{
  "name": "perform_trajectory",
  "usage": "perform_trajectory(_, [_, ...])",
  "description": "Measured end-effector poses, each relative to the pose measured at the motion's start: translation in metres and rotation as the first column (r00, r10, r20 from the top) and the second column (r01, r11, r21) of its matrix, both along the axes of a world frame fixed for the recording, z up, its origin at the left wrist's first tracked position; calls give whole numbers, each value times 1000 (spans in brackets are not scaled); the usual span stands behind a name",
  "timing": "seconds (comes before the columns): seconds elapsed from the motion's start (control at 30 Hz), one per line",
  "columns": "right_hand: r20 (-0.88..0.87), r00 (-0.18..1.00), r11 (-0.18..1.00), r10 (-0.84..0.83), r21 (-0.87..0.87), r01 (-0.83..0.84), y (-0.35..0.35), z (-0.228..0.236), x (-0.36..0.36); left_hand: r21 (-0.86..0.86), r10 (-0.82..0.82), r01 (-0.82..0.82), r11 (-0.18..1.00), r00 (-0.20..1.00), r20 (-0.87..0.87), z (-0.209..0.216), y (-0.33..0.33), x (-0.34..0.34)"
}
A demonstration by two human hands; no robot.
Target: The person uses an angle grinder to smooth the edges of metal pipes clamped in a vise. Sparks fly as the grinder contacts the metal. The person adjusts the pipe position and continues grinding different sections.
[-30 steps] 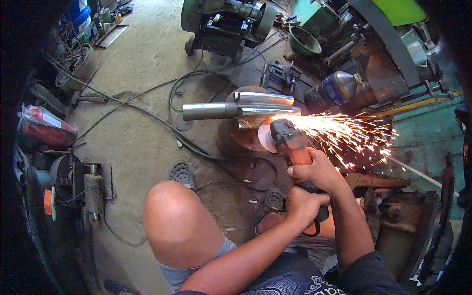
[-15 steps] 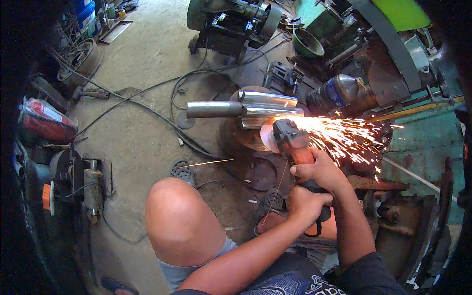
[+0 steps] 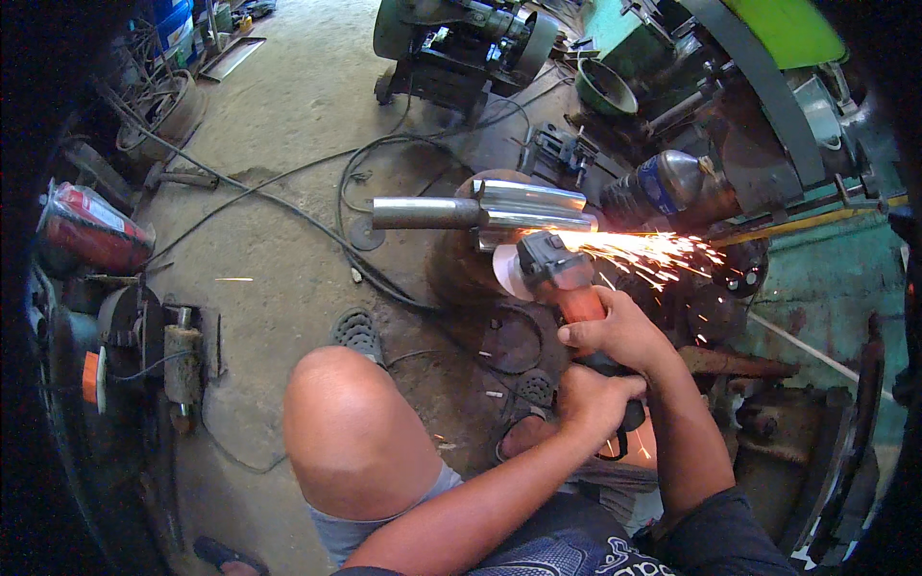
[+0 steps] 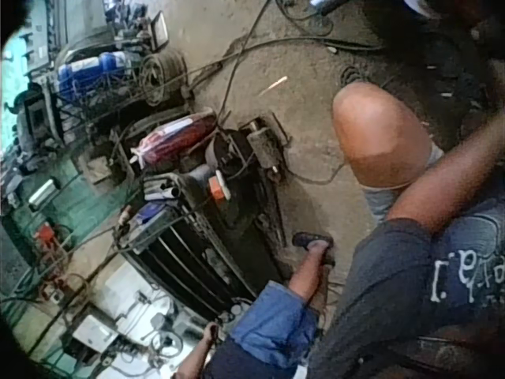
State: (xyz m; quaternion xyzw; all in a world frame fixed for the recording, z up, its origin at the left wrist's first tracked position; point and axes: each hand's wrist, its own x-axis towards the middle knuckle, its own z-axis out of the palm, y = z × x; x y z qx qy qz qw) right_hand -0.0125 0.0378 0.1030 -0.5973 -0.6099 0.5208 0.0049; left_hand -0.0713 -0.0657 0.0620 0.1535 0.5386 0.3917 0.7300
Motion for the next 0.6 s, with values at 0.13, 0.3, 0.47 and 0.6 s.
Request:
perform_trajectory(0.13, [16, 999, 999, -34, 2, 34, -2, 2, 4, 0, -18, 18, 1000, 1000, -10, -8, 2, 10])
perform_trajectory(0.3, [-3, 1000, 1000, 12, 2, -12, -4, 3, -3, 5, 44, -44, 999, 998, 47, -18, -1, 19])
perform_trajectory(0.47, [-80, 997, 999, 11, -31, -14, -5, 0, -12, 22, 77, -78, 997, 997, 22, -16, -5, 7])
perform_trajectory(0.6, [18, 1000, 999, 16, 44, -17, -6, -1, -8, 17, 3, -3, 1000, 1000, 17, -9, -4, -1])
